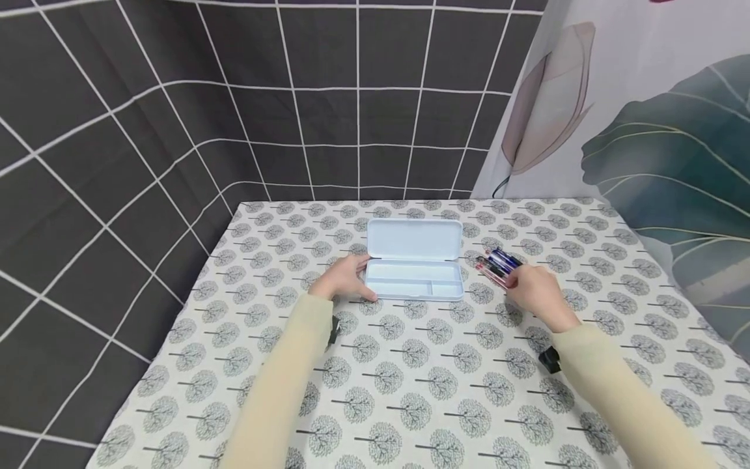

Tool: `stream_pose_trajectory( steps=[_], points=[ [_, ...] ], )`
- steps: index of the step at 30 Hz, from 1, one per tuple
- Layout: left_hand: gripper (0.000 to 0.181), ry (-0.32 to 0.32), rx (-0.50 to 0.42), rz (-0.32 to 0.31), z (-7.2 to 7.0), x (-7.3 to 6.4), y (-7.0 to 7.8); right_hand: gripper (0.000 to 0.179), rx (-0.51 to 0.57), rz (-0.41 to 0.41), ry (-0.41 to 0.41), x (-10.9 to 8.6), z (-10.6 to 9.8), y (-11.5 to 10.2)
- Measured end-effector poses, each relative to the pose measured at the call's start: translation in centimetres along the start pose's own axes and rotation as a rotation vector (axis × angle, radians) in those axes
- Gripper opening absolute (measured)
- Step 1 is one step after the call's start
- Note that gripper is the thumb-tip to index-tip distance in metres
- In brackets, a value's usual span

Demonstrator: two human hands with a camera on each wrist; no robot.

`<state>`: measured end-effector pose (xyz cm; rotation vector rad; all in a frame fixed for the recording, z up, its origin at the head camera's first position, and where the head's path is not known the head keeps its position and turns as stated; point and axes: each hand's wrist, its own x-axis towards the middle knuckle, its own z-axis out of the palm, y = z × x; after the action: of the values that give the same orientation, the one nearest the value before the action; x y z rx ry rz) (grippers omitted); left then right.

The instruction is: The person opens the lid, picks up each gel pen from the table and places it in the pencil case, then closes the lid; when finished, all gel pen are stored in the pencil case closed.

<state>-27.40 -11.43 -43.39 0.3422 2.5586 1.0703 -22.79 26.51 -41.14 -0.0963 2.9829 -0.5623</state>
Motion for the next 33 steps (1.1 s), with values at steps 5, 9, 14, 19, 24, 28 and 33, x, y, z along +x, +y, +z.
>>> stream_pose_trajectory(
  steps=[5,9,14,19,24,28,33],
  points=[
    [0.106,0.001,-0.003,-0.003,0.2,-0.1,-0.1,0.01,-0.049,-0.048,0.036,0.1,0.5,0.0],
    [0.103,0.006,-0.003,-0.011,0.4,-0.4,-0.1,0.009,-0.14,-0.096,0.094,0.2,1.3,0.0],
    [0.103,0.012,-0.003,-0.033,0.7,-0.8,-0.1,0.025,-0.197,-0.129,0.111,0.1,1.8,0.0],
    [0.103,0.017,-0.002,-0.028,0.6,-0.6,0.0,0.023,-0.231,-0.139,0.114,0.5,1.7,-0.2],
    [0.103,0.028,0.009,-0.021,0.1,-0.3,0.4,0.025,-0.193,-0.098,0.098,0.9,1.1,-0.1],
    [0.104,0.018,0.014,-0.018,0.0,-0.2,0.6,0.02,-0.123,-0.055,0.065,0.7,0.7,0.1],
    [0.105,0.011,0.026,-0.016,0.1,-0.1,0.3,0.016,-0.064,-0.046,0.046,0.5,0.2,0.0]
  ],
)
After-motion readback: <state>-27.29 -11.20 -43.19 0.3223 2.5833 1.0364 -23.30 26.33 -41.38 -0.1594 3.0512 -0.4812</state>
